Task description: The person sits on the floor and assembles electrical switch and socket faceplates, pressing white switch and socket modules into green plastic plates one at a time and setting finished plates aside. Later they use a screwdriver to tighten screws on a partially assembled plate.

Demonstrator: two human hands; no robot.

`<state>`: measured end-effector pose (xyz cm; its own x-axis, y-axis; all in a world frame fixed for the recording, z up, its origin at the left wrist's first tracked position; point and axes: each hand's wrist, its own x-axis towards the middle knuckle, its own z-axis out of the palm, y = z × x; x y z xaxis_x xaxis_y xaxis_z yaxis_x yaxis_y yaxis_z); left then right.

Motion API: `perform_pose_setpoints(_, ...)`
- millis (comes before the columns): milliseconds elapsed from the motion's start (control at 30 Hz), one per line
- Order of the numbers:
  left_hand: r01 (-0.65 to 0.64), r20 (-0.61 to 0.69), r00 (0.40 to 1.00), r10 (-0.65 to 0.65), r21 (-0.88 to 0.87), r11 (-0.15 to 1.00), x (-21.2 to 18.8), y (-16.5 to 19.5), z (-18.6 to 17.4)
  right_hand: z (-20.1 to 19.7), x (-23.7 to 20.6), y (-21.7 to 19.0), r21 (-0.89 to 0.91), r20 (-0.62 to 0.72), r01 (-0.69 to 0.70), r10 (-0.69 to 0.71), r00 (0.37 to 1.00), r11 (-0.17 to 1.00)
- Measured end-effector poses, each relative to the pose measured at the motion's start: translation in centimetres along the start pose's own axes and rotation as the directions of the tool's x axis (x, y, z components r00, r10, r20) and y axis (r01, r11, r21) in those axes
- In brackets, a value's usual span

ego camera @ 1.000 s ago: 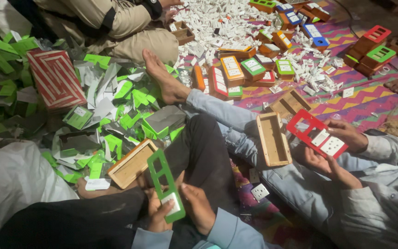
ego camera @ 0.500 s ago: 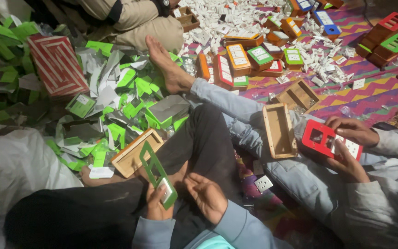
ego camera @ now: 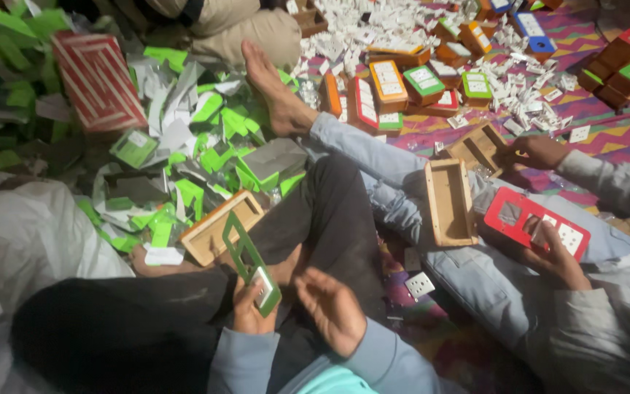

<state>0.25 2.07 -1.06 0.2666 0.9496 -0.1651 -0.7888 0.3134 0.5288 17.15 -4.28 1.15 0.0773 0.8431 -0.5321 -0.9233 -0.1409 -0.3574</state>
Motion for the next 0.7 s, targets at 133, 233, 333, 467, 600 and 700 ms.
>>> perform_pose_setpoints(133,-0.005,0.05,0.999,0.006,-0.012,1.0,0.1,0.2,0.2,0.4,0.0,0.2,-0.145,-0.015,0.001,-0.003,1.0,0.989)
perform_pose_setpoints(233,0.003,0.047,0.999,-0.002,-0.013,1.0,0.0,0.2,0.5,0.8,-0.2,0.2,-0.179,-0.047,0.143,-0.154,0.987,0.973)
perform_pose_setpoints(333,-0.003,0.061,0.998,0.004,-0.011,1.0,0.0,0.4,0.8,1.2,-0.2,0.2,-0.194,-0.013,0.28,-0.288,0.958,0.94)
perform_pose_setpoints(467,-0.012,0.095,0.995,0.012,-0.005,1.0,0.0,0.5,1.1,1.4,0.1,0.2,-0.224,-0.048,0.054,-0.067,0.997,0.973)
perform_pose_setpoints(600,-0.014,0.067,0.998,0.015,-0.016,1.0,0.1,0.3,1.3,1.7,-0.1,-0.2,-0.263,0.043,0.137,-0.13,0.991,0.955)
perform_pose_setpoints(700,-0.015,0.043,0.999,0.015,-0.008,1.0,0.2,0.3,1.3,1.8,-0.4,-0.4,-0.199,0.035,0.168,-0.165,0.986,0.965)
